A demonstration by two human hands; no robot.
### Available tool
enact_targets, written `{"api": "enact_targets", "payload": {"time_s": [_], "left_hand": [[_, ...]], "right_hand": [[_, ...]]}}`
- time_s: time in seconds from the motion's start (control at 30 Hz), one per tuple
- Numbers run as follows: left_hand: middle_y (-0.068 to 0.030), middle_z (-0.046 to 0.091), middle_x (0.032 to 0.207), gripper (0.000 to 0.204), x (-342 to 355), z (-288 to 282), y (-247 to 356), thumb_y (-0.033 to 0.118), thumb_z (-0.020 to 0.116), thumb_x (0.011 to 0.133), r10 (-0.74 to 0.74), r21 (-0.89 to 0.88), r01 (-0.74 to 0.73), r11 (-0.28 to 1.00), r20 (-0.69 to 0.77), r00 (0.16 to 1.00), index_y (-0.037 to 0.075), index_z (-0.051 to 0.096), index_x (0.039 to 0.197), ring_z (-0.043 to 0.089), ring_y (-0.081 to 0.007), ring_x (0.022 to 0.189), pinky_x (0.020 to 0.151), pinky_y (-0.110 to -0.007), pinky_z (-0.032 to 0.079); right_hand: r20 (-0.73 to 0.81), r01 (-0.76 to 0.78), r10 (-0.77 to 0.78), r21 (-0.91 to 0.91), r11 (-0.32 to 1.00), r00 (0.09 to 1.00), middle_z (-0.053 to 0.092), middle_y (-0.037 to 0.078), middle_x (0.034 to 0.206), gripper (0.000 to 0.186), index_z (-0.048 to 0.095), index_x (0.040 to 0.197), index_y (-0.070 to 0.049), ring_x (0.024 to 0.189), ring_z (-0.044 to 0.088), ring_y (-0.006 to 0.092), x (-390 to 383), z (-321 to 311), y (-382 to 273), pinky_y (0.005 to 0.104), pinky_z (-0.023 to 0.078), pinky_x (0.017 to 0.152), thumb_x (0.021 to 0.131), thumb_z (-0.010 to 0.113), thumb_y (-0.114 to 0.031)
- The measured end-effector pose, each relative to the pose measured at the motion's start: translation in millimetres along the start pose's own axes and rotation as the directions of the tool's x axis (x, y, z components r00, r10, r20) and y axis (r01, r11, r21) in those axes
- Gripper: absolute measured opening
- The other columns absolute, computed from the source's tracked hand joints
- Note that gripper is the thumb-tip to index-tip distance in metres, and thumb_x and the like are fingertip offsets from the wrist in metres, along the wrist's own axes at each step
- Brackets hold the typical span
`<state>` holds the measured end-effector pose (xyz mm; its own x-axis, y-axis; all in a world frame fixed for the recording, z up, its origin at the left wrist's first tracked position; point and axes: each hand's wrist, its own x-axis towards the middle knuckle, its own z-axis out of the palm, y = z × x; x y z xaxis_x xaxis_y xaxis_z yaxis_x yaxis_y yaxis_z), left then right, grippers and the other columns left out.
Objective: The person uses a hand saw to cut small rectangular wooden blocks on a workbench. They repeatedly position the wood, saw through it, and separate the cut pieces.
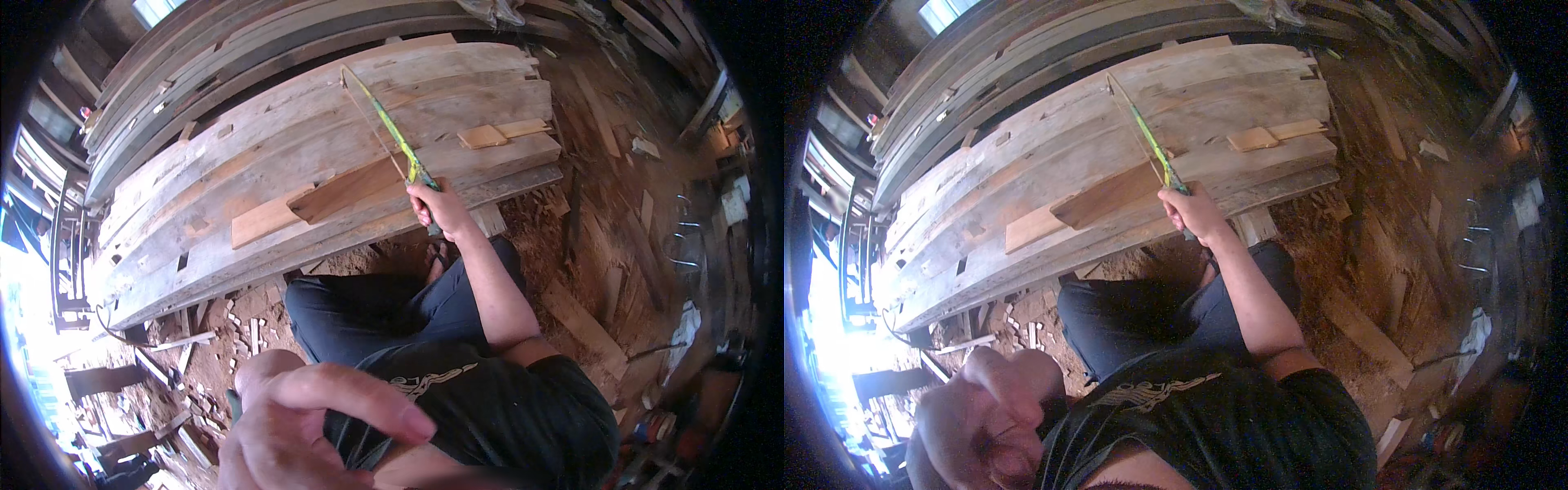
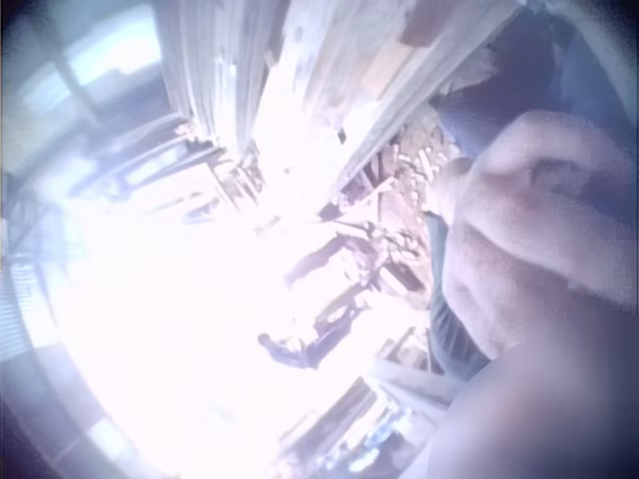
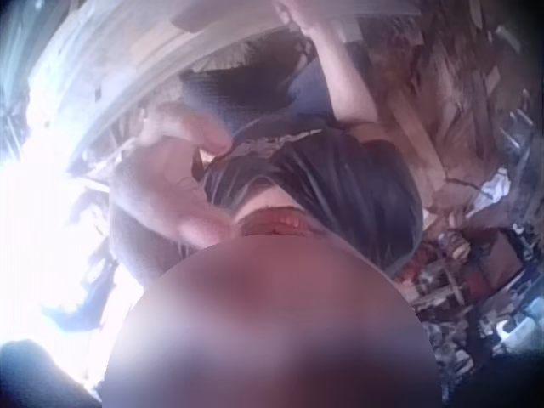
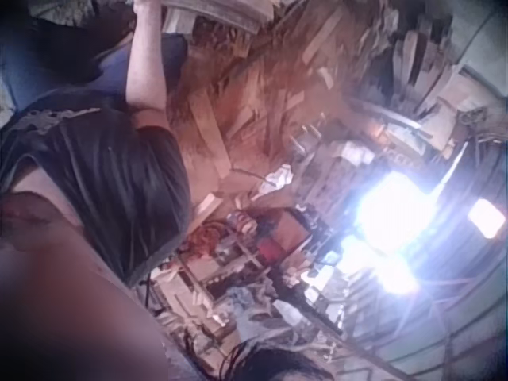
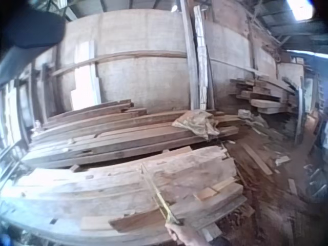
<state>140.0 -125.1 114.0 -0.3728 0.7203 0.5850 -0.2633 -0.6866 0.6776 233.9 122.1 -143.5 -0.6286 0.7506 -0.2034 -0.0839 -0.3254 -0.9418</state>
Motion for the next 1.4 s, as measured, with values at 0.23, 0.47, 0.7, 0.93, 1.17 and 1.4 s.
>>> {"api": "enact_targets", "payload": {"time_s": [0.23,0.47,0.7,0.93,1.17,1.4], "left_hand": [[0.0105,0.067,0.119,0.023,4.4,-34.4,-20.3,0.018,0.066,0.099,0.334,-0.276,-0.222,0.935,0.48,0.811,0.025,0.066,0.12,0.061,-0.0192,0.116,0.092,-0.053,0.044],[0.0042,0.064,0.112,0.014,-27.8,-35.1,-7.5,0.017,0.066,0.098,0.063,-0.23,0.031,0.973,0.389,0.919,0.024,0.063,0.11,0.06,-0.0205,0.108,0.085,-0.046,0.045],[-0.0105,0.066,0.096,0.006,-1.9,-70.4,-28.1,0.009,0.061,0.096,-0.003,-0.123,0.035,0.992,0.253,0.968,0.004,0.06,0.095,0.064,-0.0283,0.088,0.082,-0.044,0.051],[-0.018,0.067,0.13,0.041,76.0,-175.4,-229.3,0.041,0.069,0.095,-0.367,0.961,-0.113,0.251,0.202,0.908,0.01,0.068,0.122,0.062,-0.0331,0.123,0.102,-0.047,0.049],[-0.0235,0.073,0.097,0.073,78.8,-217.7,-288.6,0.072,0.043,0.097,-0.742,0.964,-0.166,-0.206,-0.043,0.669,0.008,0.074,0.112,0.069,-0.0449,0.098,0.087,-0.054,0.055],[-0.021,0.074,0.103,0.068,86.9,-235.7,-300.6,0.072,0.052,0.093,-0.744,0.987,-0.084,-0.139,-0.049,0.666,0.01,0.076,0.109,0.07,-0.0415,0.103,0.089,-0.051,0.055]], "right_hand": [[0.014,-0.015,0.015,0.014,1.0,1.0,0.05,-0.002,0.06,0.029,0.053,0.074,-0.009,0.048,0.045,0.0063,-9.4,-4.7,-1.9,0.0247,0.036,0.044,0.098,0.064,-0.022],[-0.012,0.011,-0.011,0.014,1.0,1.0,0.05,-0.003,0.057,0.036,0.054,0.066,-0.01,0.047,0.044,0.0069,-8.7,-3.3,-1.4,0.0258,0.036,0.045,0.096,0.067,-0.026],[0.003,0.015,-0.015,0.024,1.0,1.0,0.05,-0.002,0.058,0.033,0.055,0.069,-0.008,0.047,0.045,0.0064,-9.1,-3.3,1.6,0.0249,0.036,0.044,0.096,0.067,-0.022],[-0.004,0.024,-0.024,-0.003,1.0,1.0,0.05,-0.001,0.059,0.032,0.055,0.07,-0.007,0.047,0.044,0.0067,-14.5,-2.5,3.8,0.0249,0.036,0.045,0.097,0.067,-0.022],[-0.065,0.023,-0.031,-0.109,0.994,0.997,0.051,-0.002,0.06,0.03,0.056,0.071,-0.009,0.049,0.046,0.006,-12.2,4.9,15.4,0.024,0.037,0.046,0.097,0.066,-0.02],[-0.076,0.05,-0.064,-0.177,0.983,0.995,0.053,-0.004,0.062,0.027,0.057,0.076,-0.011,0.049,0.046,0.0055,-72.4,5.1,40.4,0.0245,0.036,0.047,0.098,0.067,-0.022]]}}
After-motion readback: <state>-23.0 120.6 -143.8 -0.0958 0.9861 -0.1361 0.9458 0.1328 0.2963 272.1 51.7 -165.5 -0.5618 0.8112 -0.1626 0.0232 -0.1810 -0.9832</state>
